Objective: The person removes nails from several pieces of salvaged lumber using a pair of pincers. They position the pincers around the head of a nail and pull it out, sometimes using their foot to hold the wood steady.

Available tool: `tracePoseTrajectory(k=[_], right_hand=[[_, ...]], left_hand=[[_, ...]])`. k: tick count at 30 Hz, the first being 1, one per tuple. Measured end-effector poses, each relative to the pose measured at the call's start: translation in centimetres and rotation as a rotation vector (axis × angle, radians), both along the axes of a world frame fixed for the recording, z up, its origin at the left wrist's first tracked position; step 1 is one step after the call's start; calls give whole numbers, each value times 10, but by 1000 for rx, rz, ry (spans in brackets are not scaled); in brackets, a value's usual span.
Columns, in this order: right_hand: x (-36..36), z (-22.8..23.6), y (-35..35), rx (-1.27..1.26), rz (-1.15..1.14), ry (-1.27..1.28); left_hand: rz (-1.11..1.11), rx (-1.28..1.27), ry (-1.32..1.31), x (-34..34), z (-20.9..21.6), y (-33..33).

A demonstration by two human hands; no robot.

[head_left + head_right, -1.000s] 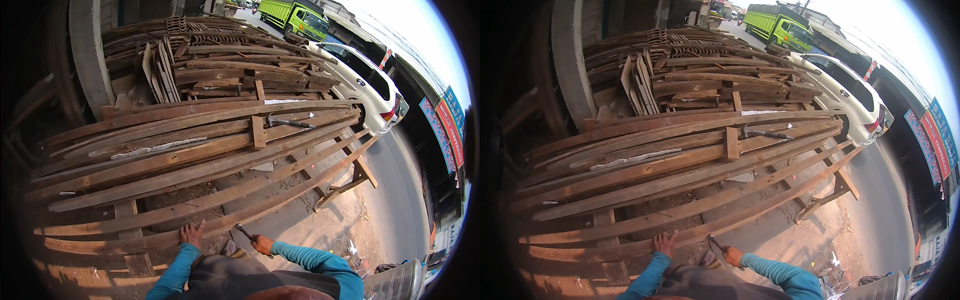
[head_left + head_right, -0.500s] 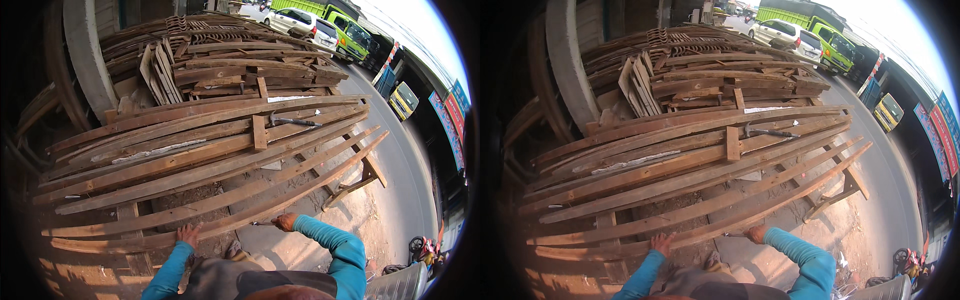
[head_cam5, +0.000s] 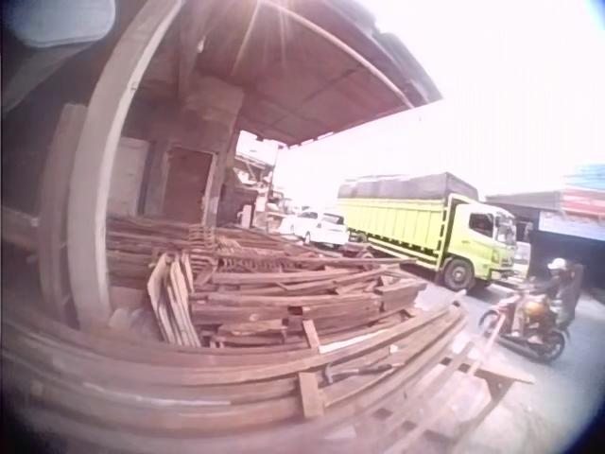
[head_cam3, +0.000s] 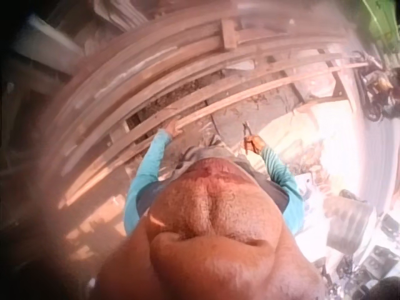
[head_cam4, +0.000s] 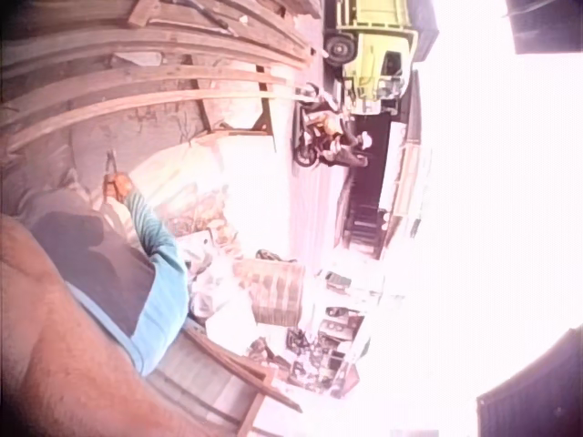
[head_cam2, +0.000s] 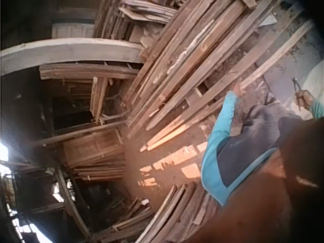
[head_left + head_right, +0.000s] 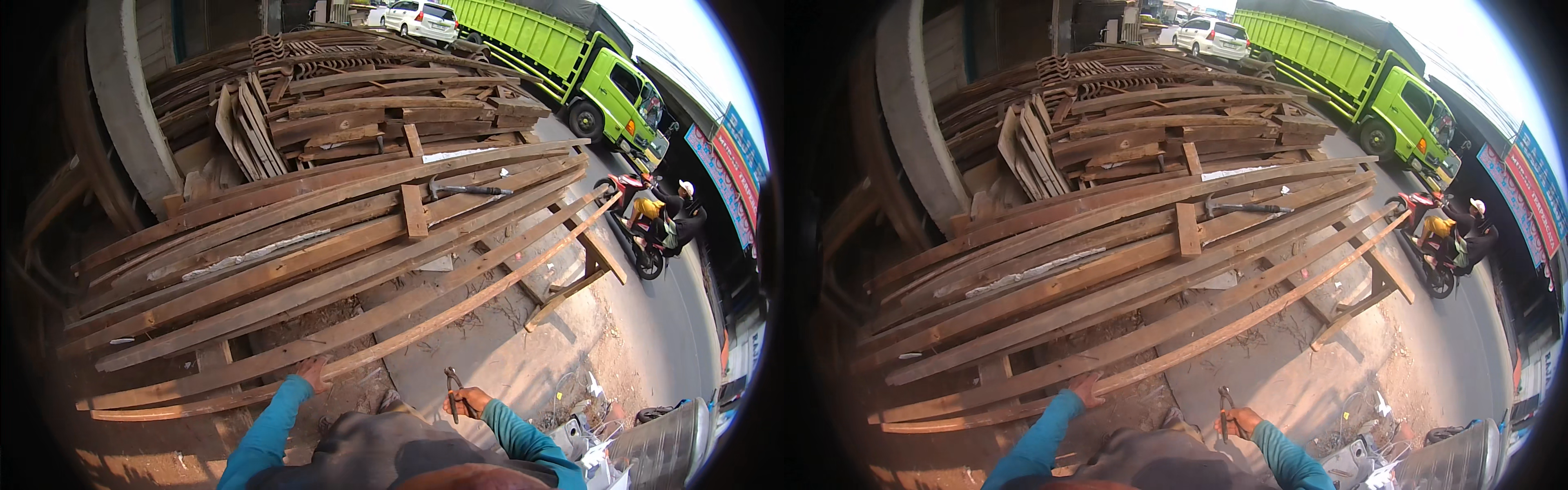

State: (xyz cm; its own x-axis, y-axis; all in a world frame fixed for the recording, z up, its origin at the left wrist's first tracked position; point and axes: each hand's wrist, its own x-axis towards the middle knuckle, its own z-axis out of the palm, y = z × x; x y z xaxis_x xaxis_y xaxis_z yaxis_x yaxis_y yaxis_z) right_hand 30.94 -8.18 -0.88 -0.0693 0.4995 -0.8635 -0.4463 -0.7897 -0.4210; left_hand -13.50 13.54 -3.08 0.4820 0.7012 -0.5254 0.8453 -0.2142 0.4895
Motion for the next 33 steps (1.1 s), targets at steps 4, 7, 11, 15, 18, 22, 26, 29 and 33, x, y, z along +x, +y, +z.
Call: tracePoseTrajectory(k=[4, 7, 11, 15, 18, 22, 26, 29, 33], right_hand=[[-42, -11, -27, 76, -183, 116], [-92, 12, -20, 91, -168, 92], [-117, 4, -19, 90, -168, 85], [-139, -1, -11, 130, -158, 98], [-156, 5, -11, 147, -145, 83], [-168, -13, -22, 186, -190, 127], [-180, -14, -34, 148, -202, 138], [-193, 15, -21, 146, -154, 73], [-200, 58, 2, 199, -36, -140]], left_hand=[[-13, 204, -24, -25, 37, -27], [-12, 259, 22, -62, 39, -37], [-9, 228, 122, -84, 49, -41], [-15, 181, 151, -106, 47, -41], [14, 136, 164, -119, 40, -41], [8, 157, 168, -133, 11, -36], [-22, 83, 199, -127, 13, -39], [95, 135, 207, -128, -4, -42], [95, 310, 151, -129, 1, -35]])
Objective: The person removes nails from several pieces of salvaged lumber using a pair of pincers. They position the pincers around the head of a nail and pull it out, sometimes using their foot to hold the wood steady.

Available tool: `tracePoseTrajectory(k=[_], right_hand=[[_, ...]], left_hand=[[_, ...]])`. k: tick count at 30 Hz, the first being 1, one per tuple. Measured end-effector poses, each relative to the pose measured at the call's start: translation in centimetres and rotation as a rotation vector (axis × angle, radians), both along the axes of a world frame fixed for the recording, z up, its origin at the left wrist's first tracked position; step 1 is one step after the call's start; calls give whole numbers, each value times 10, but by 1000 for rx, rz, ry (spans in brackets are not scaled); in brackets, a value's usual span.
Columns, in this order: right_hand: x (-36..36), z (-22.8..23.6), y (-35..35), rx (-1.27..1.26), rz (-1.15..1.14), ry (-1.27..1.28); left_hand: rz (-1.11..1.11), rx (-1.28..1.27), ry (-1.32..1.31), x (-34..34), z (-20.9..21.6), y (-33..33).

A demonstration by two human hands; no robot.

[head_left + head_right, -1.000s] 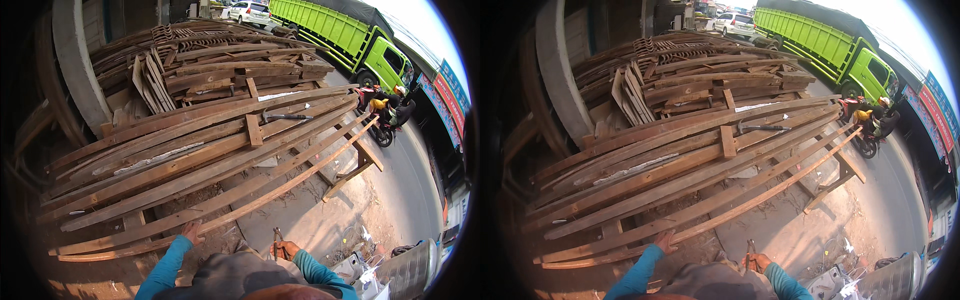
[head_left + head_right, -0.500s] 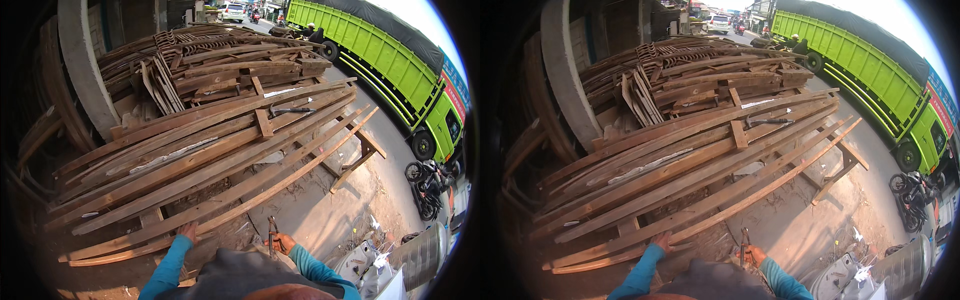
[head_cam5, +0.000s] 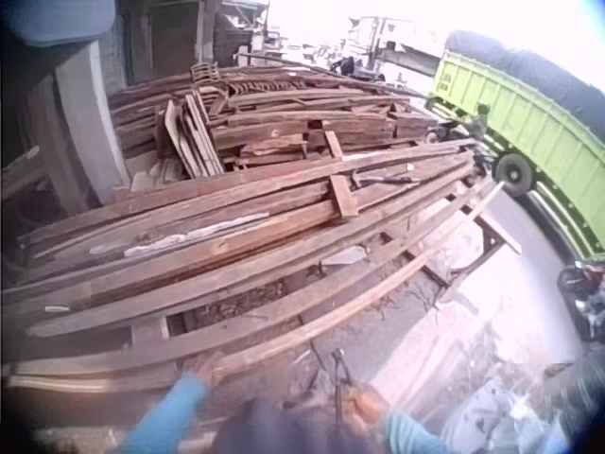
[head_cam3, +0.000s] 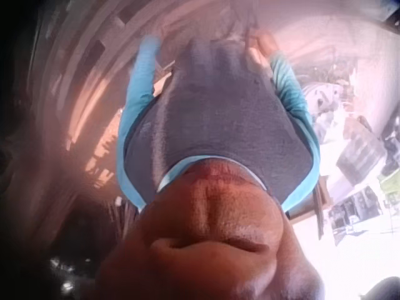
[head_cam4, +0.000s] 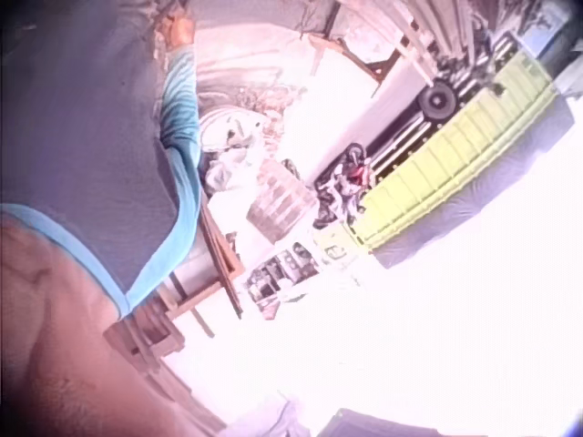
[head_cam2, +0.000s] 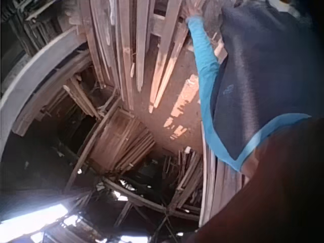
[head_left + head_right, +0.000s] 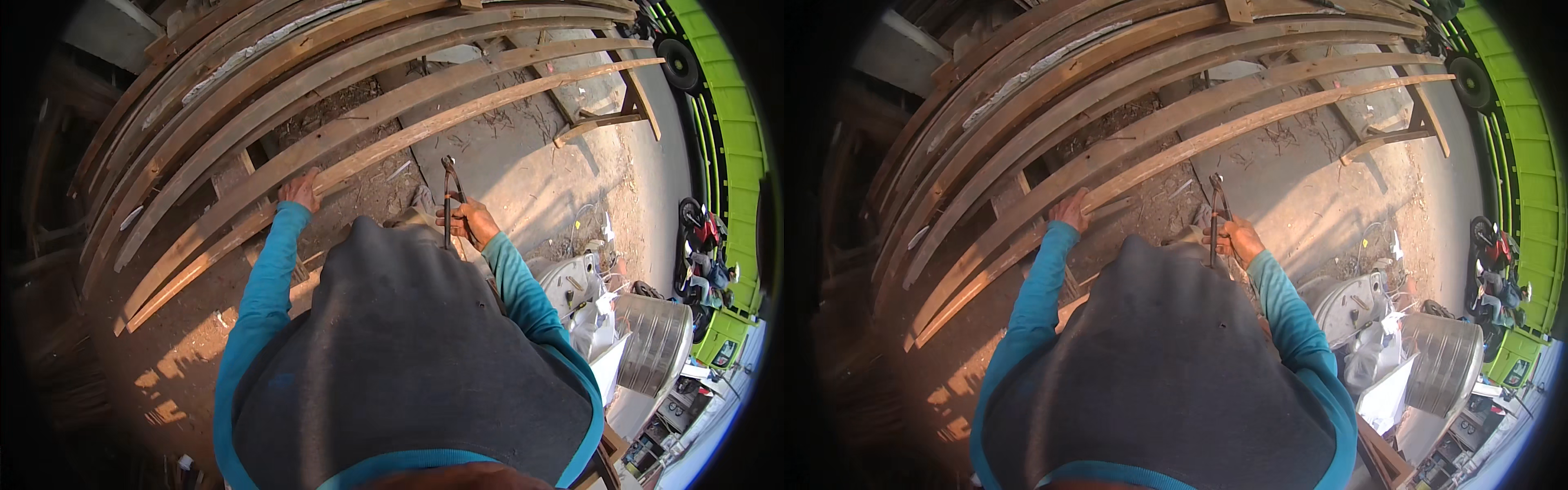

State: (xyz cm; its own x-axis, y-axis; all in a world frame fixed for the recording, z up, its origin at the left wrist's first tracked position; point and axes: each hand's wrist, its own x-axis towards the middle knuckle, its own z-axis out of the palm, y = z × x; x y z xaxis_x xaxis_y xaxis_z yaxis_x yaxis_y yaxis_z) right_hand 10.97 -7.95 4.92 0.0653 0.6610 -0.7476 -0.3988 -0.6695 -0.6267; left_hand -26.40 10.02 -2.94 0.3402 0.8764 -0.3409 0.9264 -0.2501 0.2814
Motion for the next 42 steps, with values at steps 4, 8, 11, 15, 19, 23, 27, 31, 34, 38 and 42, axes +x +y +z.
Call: tracePoseTrajectory(k=[4, 8, 11, 15, 19, 23, 27, 31, 34, 38, 42], right_hand=[[0, 3, 0, -73, 105, -102], [-4, 12, -3, -78, 134, -128], [-6, 19, -2, -78, 156, -180], [0, 23, 12, -42, 207, -228], [5, 27, 26, -55, 244, -284], [13, 23, 36, -131, 415, -364], [10, 25, 41, -140, 441, -400], [9, 28, 43, -118, 466, -485], [12, 23, 45, -108, 510, -559], [23, 21, 51, 6, 783, -871], [19, 31, 59, -33, 823, -852]], left_hand=[[-24, 49, 36, 5, -18, -18], [-41, 198, 7, 10, -3, -36], [-34, 234, 7, 10, -4, -46], [-10, 395, 6, 9, -18, -56], [1, 463, -4, 12, -22, -63], [36, 431, 39, 15, -20, -64], [36, 441, 4, 13, -26, -65], [37, 437, 13, 12, -24, -67], [50, 437, -2, 10, -24, -67], [51, 437, -9, 13, -26, -66], [52, 460, 32, 14, -31, -65]])
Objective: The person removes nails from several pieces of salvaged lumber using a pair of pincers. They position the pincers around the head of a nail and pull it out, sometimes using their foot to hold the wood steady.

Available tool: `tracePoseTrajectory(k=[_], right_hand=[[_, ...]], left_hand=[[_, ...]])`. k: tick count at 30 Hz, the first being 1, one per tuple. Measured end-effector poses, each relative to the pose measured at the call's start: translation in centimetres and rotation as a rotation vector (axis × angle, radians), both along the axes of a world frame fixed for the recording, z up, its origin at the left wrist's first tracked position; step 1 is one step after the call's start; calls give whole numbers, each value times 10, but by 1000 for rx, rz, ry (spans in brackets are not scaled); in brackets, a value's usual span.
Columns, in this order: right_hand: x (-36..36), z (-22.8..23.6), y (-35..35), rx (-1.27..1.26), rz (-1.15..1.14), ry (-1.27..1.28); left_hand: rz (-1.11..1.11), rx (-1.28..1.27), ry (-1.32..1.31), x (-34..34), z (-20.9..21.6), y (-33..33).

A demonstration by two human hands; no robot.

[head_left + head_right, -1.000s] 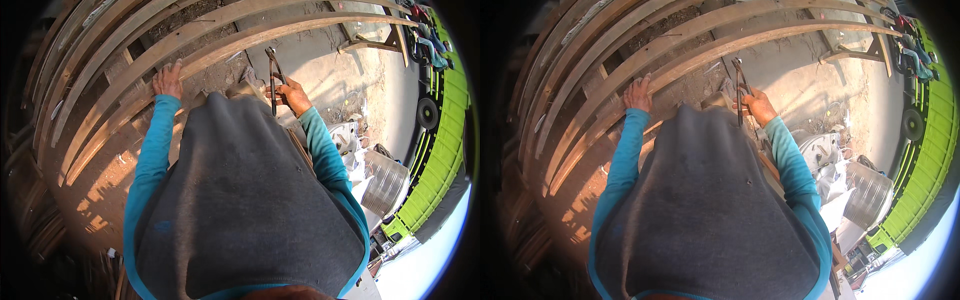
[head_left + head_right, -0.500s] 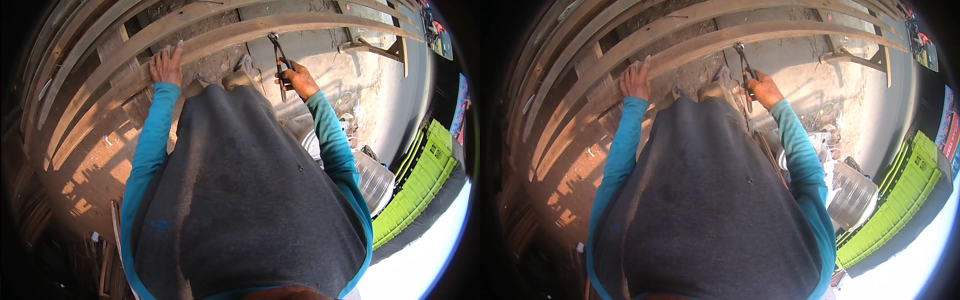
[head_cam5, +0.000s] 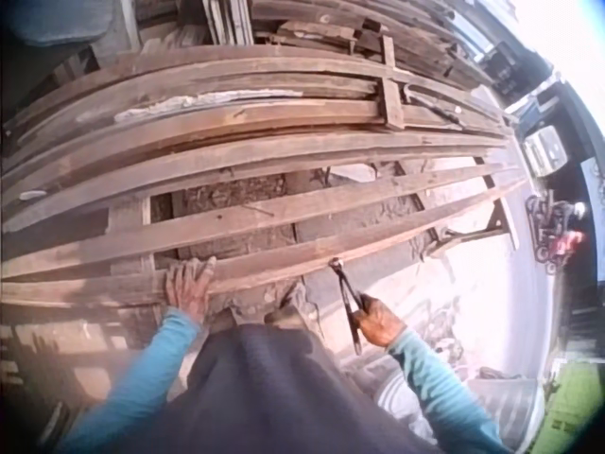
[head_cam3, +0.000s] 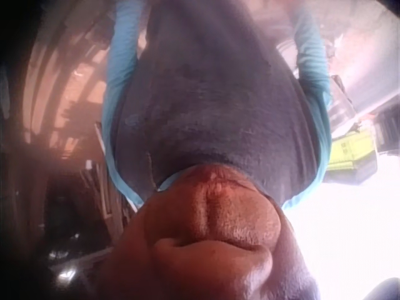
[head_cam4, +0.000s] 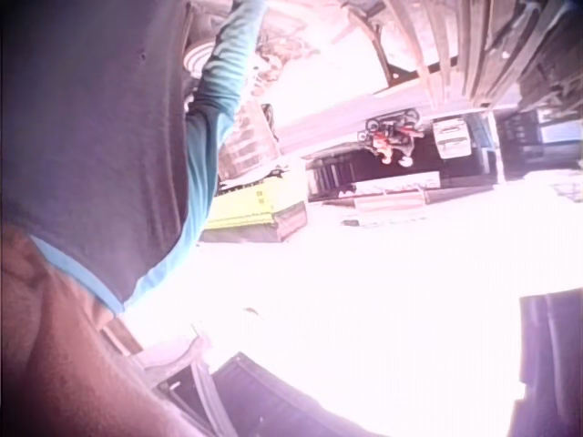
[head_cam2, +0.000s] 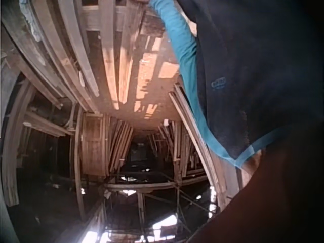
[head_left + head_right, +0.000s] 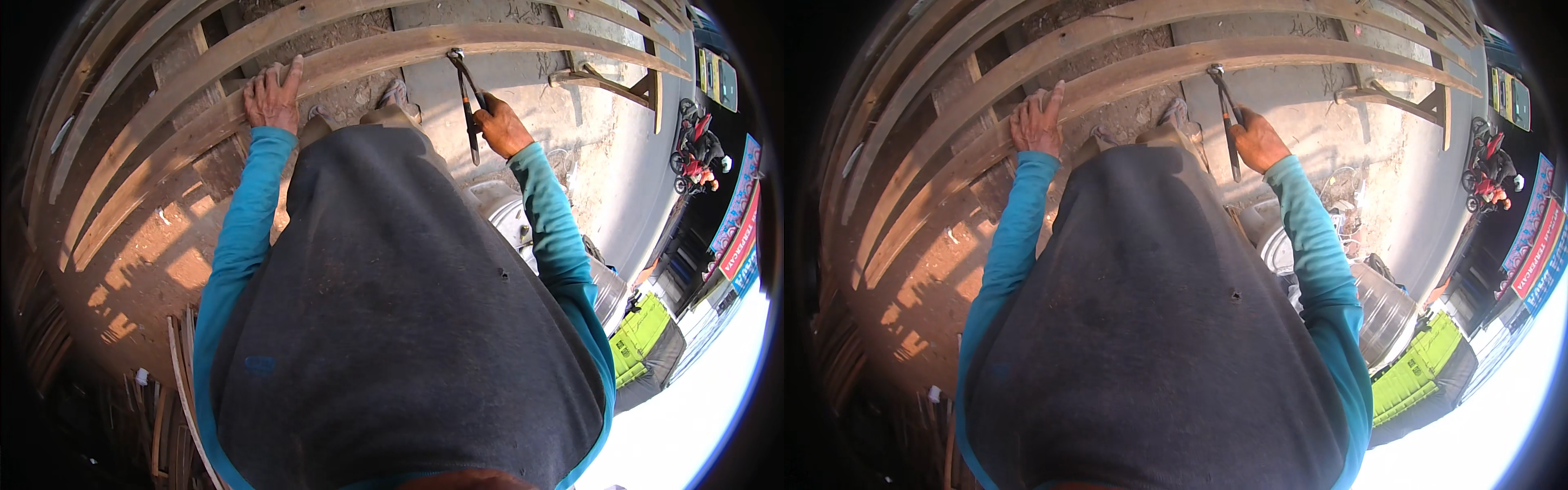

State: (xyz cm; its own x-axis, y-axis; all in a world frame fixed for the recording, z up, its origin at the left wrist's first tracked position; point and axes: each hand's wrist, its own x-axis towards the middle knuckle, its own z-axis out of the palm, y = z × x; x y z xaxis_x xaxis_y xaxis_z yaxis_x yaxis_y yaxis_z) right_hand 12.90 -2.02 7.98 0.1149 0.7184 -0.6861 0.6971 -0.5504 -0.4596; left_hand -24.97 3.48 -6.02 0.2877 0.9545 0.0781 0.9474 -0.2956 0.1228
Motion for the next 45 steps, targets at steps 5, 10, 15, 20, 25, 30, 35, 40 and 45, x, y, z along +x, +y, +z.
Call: tracePoseTrajectory(k=[5, 10, 15, 20, 25, 30, 35, 40, 45], right_hand=[[-25, 13, 2, -109, -269, 129], [16, -15, -6, 56, 197, -97], [40, 1, 18, 68, 413, -185], [71, 5, 44, 22, 716, -234], [136, -13, 69, 35, 965, -383], [118, 2, 50, -160, 558, -35], [61, -7, 8, -192, -61, 376], [39, 5, 8, -201, -91, 404], [36, 3, 11, -195, -137, 405]], left_hand=[[33, -4, 17, 2, 0, -3], [22, -19, -27, 4, 5, -3], [42, -16, 5, 3, 5, -6], [34, 50, 43, 4, 5, -5], [32, -53, 28, 4, 10, 1], [42, -162, 25, 3, 20, 5], [15, -228, 34, 2, 25, 10], [17, -190, -7, 3, 24, 9], [2, -114, 29, 2, 17, 6]])
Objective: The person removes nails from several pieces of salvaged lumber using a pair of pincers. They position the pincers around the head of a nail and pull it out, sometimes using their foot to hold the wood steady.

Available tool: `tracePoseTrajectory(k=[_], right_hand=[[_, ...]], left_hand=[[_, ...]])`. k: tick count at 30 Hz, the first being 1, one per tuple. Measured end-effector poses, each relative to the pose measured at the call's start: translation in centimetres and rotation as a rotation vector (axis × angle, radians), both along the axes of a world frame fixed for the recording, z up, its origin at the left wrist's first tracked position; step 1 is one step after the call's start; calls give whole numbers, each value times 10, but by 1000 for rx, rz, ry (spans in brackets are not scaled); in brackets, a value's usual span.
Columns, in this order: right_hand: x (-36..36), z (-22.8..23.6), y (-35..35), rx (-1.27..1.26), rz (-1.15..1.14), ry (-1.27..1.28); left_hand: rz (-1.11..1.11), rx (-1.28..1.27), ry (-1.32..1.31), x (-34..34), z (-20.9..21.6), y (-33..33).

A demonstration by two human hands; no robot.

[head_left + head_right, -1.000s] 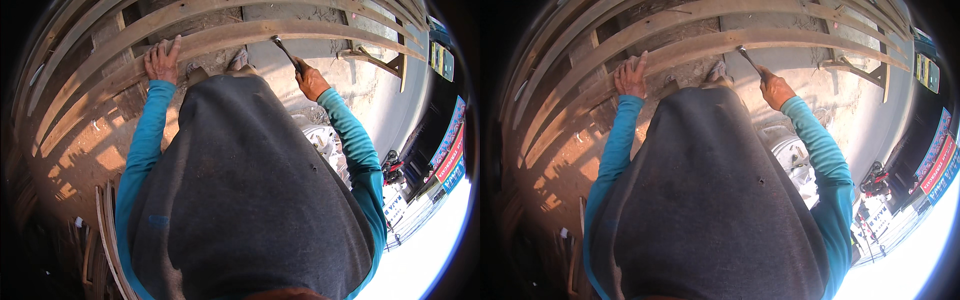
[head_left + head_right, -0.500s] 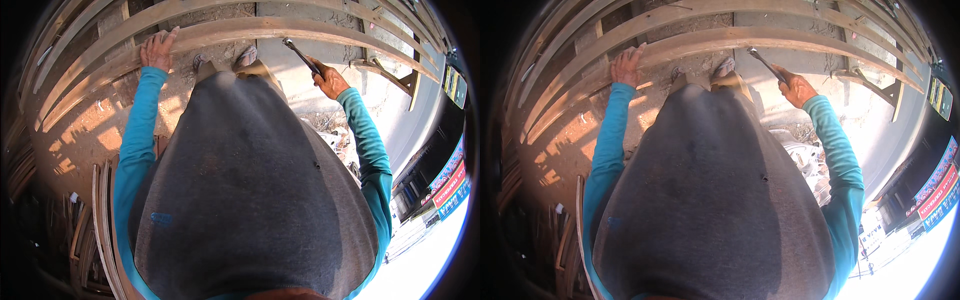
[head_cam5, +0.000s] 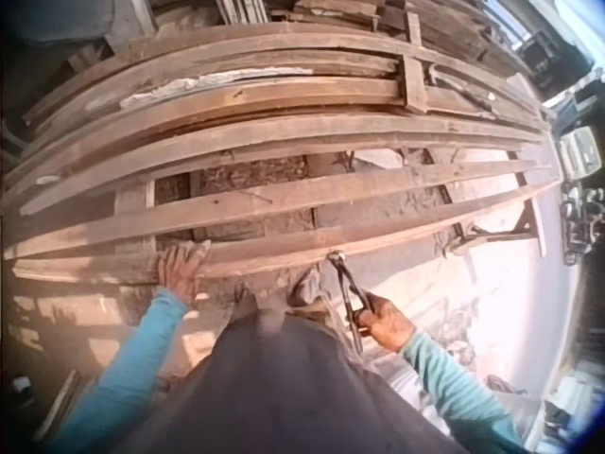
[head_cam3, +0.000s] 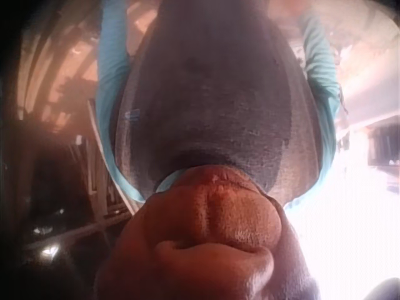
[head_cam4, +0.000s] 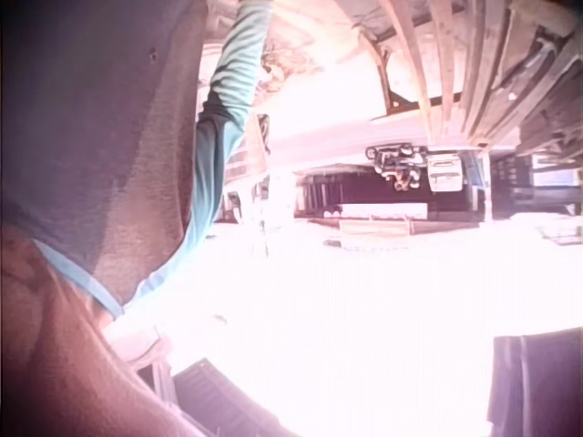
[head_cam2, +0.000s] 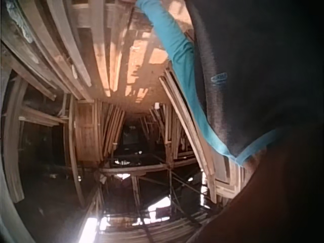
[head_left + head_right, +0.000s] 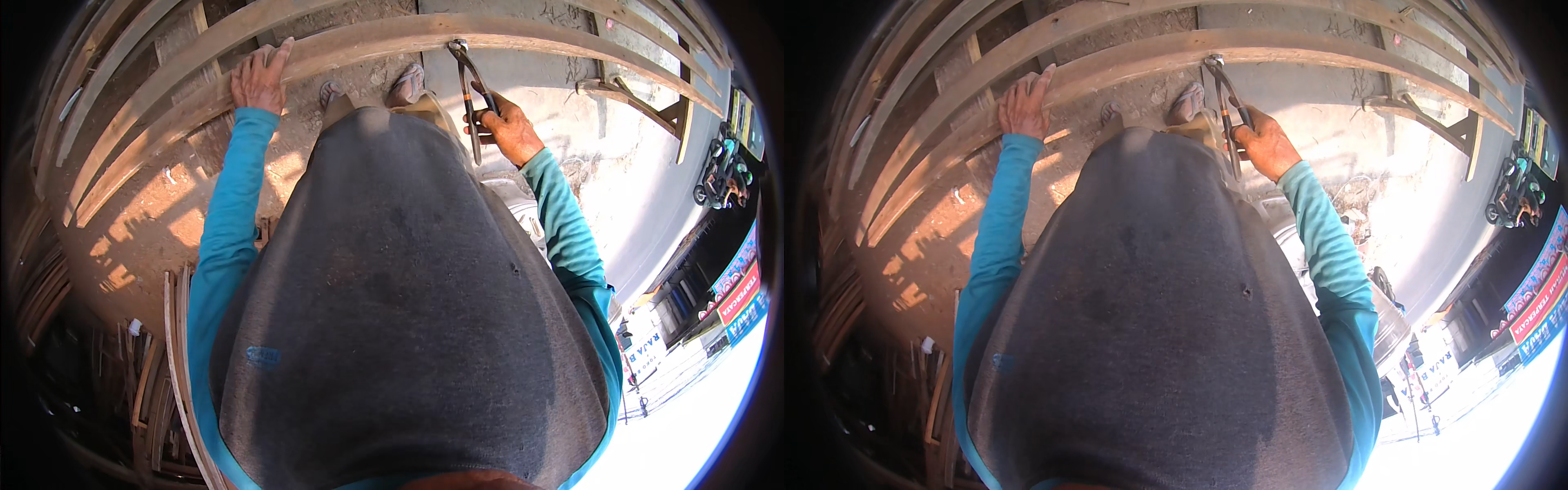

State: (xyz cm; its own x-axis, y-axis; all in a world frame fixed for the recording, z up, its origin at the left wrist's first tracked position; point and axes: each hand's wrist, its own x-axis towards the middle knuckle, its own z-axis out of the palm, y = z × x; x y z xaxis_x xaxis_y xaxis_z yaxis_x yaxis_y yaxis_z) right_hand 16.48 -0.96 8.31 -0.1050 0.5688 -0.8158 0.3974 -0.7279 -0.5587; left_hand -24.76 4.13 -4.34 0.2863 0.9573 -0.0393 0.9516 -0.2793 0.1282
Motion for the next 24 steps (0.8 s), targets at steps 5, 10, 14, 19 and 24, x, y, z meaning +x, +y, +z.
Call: tracePoseTrajectory(k=[5, 10, 14, 19, 24], right_hand=[[-13, 10, 10, -117, -69, 40], [-29, 2, 7, -177, -263, 82], [-17, 9, 15, -165, -86, -9], [17, 1, 30, -67, 388, -198], [81, -28, 74, 526, 1150, -499]], left_hand=[[-2, 35, -26, -2, -7, -2], [27, 53, 8, -1, -10, -6], [36, 82, 3, 2, -5, -7], [16, 30, -4, 2, -1, -4], [18, 53, 43, -1, -9, -10]])
